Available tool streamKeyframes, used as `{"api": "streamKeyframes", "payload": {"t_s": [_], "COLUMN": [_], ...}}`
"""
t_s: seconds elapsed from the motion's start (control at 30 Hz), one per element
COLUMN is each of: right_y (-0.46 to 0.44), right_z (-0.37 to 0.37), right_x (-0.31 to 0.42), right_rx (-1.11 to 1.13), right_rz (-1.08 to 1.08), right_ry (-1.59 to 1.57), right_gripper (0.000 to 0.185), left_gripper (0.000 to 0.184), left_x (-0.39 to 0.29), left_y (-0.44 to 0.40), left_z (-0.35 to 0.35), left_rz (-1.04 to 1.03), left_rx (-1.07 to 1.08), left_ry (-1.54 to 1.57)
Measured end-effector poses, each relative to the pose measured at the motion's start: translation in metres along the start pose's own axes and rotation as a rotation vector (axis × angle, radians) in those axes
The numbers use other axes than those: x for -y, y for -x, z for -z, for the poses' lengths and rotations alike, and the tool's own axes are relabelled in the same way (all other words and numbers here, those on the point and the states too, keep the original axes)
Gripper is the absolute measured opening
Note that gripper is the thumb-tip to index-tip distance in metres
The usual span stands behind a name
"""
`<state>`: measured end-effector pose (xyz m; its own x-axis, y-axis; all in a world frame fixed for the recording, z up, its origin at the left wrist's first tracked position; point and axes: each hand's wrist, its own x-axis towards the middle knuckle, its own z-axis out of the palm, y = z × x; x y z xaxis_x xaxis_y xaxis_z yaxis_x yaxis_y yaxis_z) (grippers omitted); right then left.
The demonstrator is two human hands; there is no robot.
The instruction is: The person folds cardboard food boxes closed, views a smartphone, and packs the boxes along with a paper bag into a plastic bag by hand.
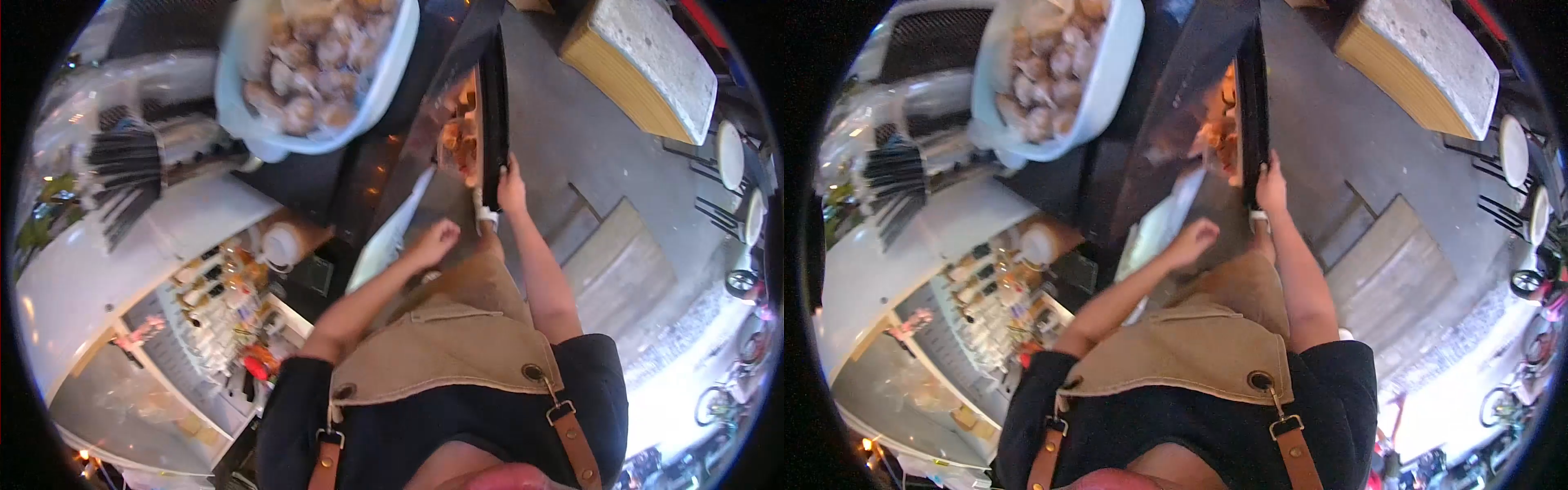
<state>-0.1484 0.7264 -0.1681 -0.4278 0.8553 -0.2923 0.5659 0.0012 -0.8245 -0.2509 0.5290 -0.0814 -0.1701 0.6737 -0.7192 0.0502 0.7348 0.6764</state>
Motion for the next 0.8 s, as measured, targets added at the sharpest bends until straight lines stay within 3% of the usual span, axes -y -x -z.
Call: {"api": "streamKeyframes", "payload": {"t_s": [0.03,0.07,0.1,0.13,0.2,0.23,0.3,0.4,0.53,0.63,0.7,0.77,0.8], "right_y": [-0.001,-0.008,-0.016,-0.026,-0.048,-0.056,-0.064,-0.071,-0.067,-0.064,-0.061,-0.050,-0.043], "right_z": [0.031,0.062,0.081,0.102,0.136,0.147,0.157,0.161,0.156,0.156,0.150,0.138,0.130], "right_x": [0.001,0.009,-0.008,-0.026,-0.029,-0.031,-0.036,-0.037,-0.035,-0.030,-0.035,-0.046,-0.044], "right_rx": [0.046,0.082,0.039,0.003,0.007,0.024,0.006,-0.040,-0.136,-0.136,-0.133,-0.096,-0.057], "right_rz": [-0.127,-0.250,-0.176,-0.101,-0.064,-0.111,-0.093,-0.041,-0.012,-0.016,-0.054,-0.051,-0.062], "right_ry": [0.072,0.142,0.190,0.237,0.227,0.205,0.287,0.399,0.497,0.500,0.500,0.419,0.345], "right_gripper": [0.043,0.040,0.040,0.040,0.043,0.044,0.044,0.043,0.039,0.039,0.040,0.041,0.043], "left_gripper": [0.016,0.015,0.014,0.011,0.020,0.029,0.032,0.032,0.033,0.030,0.021,0.028,0.032], "left_x": [0.005,0.000,0.001,0.029,-0.010,-0.021,-0.064,-0.074,-0.068,-0.063,-0.071,-0.062,-0.069], "left_y": [-0.025,-0.048,-0.074,-0.116,-0.150,-0.167,-0.182,-0.228,-0.269,-0.259,-0.209,-0.164,-0.121], "left_z": [-0.007,-0.012,-0.019,-0.036,-0.043,-0.051,-0.058,-0.073,-0.074,-0.060,-0.050,-0.046,-0.039], "left_rz": [-0.032,0.099,0.055,-0.156,-0.297,-0.391,-0.522,-0.658,-0.505,-0.578,-0.563,-0.627,-0.477], "left_rx": [-0.034,-0.062,-0.095,-0.214,-0.348,-0.463,-0.531,-0.693,-0.586,-0.527,-0.479,-0.606,-0.516], "left_ry": [0.088,0.180,0.247,0.169,-0.049,-0.387,-0.650,-0.881,-0.962,-0.725,-0.208,-0.028,0.099]}}
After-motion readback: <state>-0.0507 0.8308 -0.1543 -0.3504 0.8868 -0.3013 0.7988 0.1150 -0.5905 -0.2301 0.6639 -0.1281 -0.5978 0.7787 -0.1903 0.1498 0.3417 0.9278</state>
